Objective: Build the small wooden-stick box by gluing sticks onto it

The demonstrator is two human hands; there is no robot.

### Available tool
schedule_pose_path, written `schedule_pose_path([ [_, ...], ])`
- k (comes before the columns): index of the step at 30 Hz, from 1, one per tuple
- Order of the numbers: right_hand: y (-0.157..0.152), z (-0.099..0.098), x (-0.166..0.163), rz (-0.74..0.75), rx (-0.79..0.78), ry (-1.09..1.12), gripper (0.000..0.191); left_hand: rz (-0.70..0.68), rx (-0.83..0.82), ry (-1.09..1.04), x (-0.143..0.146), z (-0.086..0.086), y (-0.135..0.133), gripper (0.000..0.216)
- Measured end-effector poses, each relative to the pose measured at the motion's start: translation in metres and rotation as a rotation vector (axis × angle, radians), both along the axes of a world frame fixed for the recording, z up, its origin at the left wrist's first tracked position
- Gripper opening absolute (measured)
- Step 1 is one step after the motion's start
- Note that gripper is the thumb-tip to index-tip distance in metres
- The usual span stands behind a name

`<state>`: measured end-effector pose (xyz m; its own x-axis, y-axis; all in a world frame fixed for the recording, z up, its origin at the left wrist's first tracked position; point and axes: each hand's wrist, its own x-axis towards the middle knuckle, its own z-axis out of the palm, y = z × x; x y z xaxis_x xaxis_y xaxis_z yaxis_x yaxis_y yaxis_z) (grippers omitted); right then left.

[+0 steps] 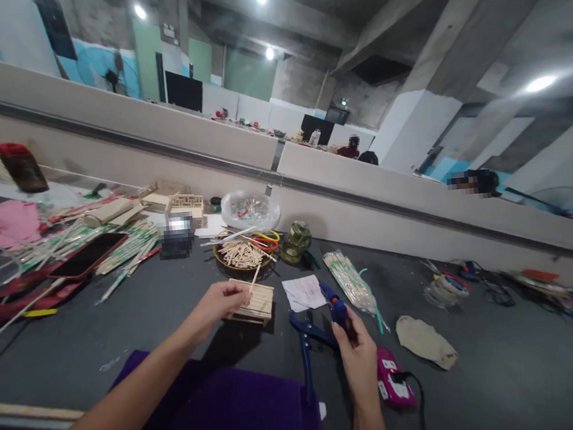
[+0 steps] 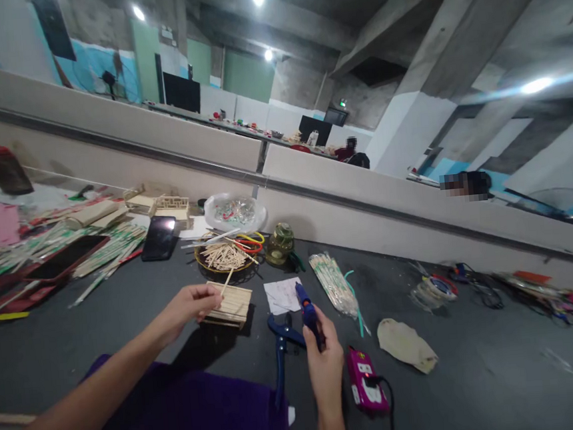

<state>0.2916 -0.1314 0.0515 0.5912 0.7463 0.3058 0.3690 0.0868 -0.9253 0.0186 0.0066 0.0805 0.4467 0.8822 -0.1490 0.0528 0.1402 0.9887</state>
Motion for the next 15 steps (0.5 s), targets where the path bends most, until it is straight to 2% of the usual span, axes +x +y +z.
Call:
schedule_pose_path([
  [4,-0.006,-0.010,0.015,0.031,-0.067,-0.381,0.041,-0.017,-0.068,0.004,0.013,-0.024,-0.037,0.030],
  [8,-0.001,-0.033,0.014,0.096,-0.157,-0.687,0.039,0.009,-0.065,-0.019,0.023,-0.045,-0.053,0.033],
  [12,0.008,-0.049,0.010,0.139,-0.197,-0.857,0.042,0.026,-0.023,-0.047,0.023,-0.055,-0.055,0.035],
  [15,0.018,-0.048,0.013,0.094,-0.194,-0.897,0.041,0.043,-0.007,-0.049,0.022,-0.058,-0.056,0.035],
])
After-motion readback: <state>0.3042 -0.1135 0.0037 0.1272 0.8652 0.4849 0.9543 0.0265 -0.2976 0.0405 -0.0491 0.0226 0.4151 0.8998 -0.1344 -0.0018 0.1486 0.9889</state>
